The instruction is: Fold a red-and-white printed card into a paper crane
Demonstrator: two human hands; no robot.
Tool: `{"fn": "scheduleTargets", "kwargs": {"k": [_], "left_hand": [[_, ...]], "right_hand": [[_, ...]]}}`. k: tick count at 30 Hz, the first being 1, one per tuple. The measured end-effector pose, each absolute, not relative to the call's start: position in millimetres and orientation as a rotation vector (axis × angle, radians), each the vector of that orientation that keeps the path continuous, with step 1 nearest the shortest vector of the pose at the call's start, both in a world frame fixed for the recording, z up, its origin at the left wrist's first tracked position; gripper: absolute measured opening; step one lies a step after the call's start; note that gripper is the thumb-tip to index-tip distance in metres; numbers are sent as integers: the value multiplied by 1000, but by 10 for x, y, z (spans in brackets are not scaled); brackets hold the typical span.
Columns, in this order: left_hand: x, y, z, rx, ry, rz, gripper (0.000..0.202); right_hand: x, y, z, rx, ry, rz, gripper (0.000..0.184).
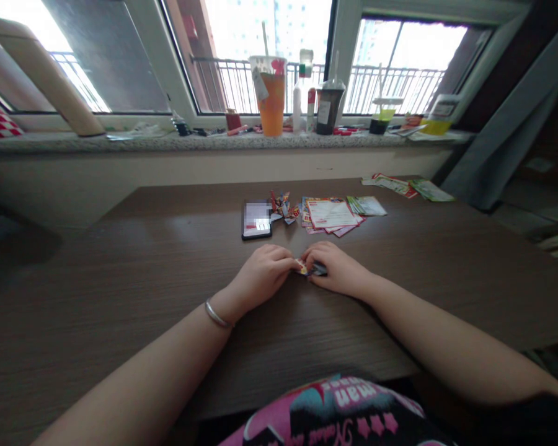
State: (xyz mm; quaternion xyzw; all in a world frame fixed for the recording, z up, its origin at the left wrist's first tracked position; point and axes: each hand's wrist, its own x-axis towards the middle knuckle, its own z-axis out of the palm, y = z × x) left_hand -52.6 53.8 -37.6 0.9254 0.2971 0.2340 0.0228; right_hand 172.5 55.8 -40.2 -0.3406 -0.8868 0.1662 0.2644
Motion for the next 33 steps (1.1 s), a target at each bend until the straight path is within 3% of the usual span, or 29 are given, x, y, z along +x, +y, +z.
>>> {"fn": "scheduleTargets", "kwargs": {"k": [8, 16, 21, 25, 33], "left_hand": [[-533, 526, -369, 2872, 976, 560, 32], [-497, 467, -330, 2856, 1116, 553, 15], [-486, 465, -418, 2811, 1306, 554, 25], [-497, 482, -460, 2719, 1500, 580, 36], [-528, 536, -456, 2642, 1380, 538, 25]], "right_hand": [[1730, 538, -389, -993, -2450, 401, 10], [1708, 576, -436, -1013, -2442, 375, 10], [1691, 592, -446, -1067, -2421, 374, 7], [1680, 569, -425, -1213, -2380, 365, 20], [1715, 567, -489, -1285, -2389, 283, 36]]}}
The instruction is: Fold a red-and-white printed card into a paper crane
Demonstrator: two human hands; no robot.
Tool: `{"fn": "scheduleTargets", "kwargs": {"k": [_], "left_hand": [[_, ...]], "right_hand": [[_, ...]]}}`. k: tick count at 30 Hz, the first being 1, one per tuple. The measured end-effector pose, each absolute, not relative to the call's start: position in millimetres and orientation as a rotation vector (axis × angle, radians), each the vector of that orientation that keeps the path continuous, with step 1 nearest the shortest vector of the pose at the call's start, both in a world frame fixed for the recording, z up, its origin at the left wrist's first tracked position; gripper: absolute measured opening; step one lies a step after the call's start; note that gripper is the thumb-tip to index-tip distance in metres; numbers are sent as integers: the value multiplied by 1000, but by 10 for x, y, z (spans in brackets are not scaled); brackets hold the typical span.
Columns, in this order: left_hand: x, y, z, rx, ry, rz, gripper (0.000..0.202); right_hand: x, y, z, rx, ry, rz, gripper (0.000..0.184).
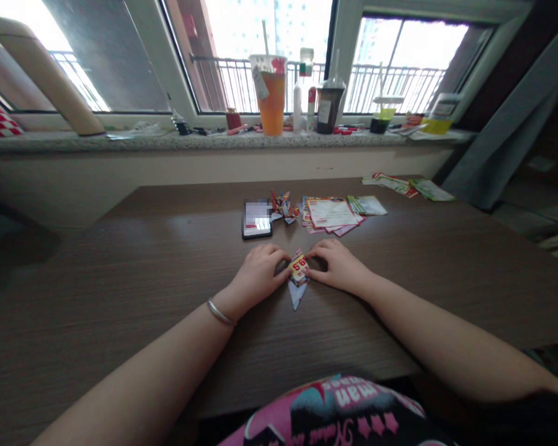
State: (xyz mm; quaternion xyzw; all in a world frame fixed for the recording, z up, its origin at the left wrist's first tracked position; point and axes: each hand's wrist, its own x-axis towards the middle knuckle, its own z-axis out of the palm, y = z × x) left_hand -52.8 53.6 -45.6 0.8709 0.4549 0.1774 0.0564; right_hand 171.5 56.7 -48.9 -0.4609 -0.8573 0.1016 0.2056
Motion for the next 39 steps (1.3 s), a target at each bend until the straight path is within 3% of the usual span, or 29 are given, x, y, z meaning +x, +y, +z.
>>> {"fn": "scheduleTargets", "kwargs": {"k": [12, 17, 28, 39], "left_hand": [[-565, 628, -508, 2504, 1222, 647, 24], [-567, 630, -538, 2459, 1251, 685, 29], [-555, 665, -574, 2528, 1019, 766, 14], [-595, 712, -622, 2628, 908, 735, 19]], "right_hand": [[1735, 649, -575, -1208, -2324, 380, 36], [1739, 699, -626, -1100, -2300, 421, 25], [1726, 709, -594, -955, -2371, 418, 10], [1758, 674, -553, -858, -2449, 445, 20]]}}
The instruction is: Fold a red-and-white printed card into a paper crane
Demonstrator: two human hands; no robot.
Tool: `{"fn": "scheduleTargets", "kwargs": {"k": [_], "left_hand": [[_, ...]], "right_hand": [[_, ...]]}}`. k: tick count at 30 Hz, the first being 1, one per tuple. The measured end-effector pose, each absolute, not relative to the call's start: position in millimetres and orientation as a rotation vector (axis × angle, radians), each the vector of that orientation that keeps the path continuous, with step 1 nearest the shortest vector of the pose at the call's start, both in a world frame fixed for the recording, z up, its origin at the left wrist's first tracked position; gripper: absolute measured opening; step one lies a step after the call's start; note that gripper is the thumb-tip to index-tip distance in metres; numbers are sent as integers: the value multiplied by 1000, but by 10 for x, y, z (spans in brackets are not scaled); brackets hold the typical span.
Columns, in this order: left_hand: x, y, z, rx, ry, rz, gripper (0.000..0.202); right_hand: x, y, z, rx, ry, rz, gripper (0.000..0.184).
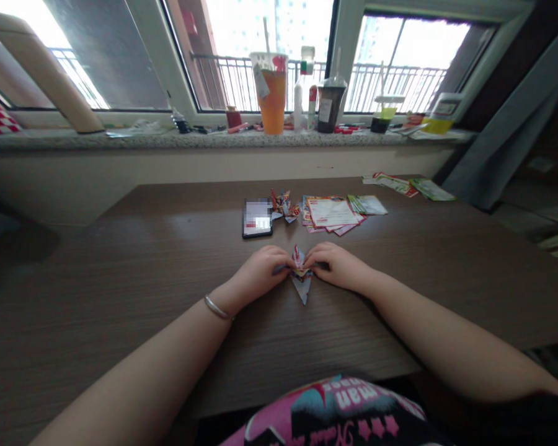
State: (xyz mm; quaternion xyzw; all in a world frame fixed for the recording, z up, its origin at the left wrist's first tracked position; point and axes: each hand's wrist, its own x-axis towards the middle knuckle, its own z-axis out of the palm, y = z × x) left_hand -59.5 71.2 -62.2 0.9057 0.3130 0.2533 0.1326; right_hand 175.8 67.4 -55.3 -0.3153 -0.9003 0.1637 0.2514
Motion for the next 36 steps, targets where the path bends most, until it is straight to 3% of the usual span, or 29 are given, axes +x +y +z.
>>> {"fn": "scheduleTargets", "kwargs": {"k": [21, 36], "left_hand": [[-525, 534, -357, 3001, 959, 356, 22], [-572, 475, -300, 2925, 988, 324, 24]], "right_hand": [[1700, 502, -365, -1040, -2658, 176, 23], [1687, 378, -230, -1187, -2661, 72, 27]]}}
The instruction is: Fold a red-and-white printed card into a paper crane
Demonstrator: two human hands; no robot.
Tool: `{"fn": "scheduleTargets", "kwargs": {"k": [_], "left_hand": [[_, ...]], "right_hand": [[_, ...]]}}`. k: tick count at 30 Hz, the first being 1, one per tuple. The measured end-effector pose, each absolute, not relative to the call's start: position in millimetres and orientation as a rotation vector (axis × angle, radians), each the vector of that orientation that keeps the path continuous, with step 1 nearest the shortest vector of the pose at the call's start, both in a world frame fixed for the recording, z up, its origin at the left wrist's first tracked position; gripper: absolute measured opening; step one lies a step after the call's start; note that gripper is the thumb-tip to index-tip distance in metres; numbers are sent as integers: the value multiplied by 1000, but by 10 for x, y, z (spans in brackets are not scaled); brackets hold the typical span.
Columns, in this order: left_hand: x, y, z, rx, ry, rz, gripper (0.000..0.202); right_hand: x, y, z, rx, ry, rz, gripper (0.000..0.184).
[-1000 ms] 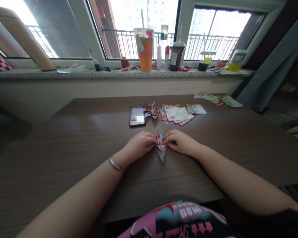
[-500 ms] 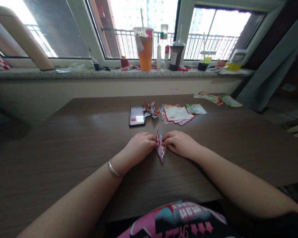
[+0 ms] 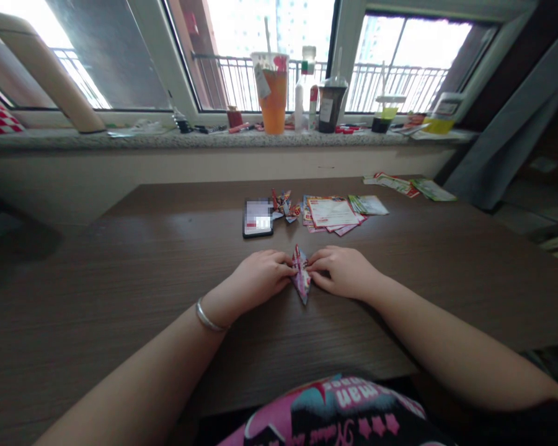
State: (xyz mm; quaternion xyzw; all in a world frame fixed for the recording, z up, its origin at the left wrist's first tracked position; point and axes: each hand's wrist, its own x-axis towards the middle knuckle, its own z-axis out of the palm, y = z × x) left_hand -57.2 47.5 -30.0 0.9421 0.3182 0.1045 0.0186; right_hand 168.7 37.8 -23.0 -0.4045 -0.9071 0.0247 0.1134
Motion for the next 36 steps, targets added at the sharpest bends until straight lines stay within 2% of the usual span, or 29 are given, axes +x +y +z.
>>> {"fn": "scheduleTargets", "kwargs": {"k": [9, 16, 28, 36], "left_hand": [[-547, 453, -190, 2836, 1000, 246, 26], [-577, 464, -200, 2796, 954, 283, 25], [-513, 463, -273, 2911, 877, 438, 20], [-519, 442, -341, 2930, 946, 415, 20]], "right_hand": [[1658, 351, -228, -1280, -2659, -19, 29], [1631, 288, -245, -1288, -2696, -91, 24], [1654, 353, -267, -1212, -2710, -80, 47], [1732, 493, -477, -1181, -2742, 14, 48]]}}
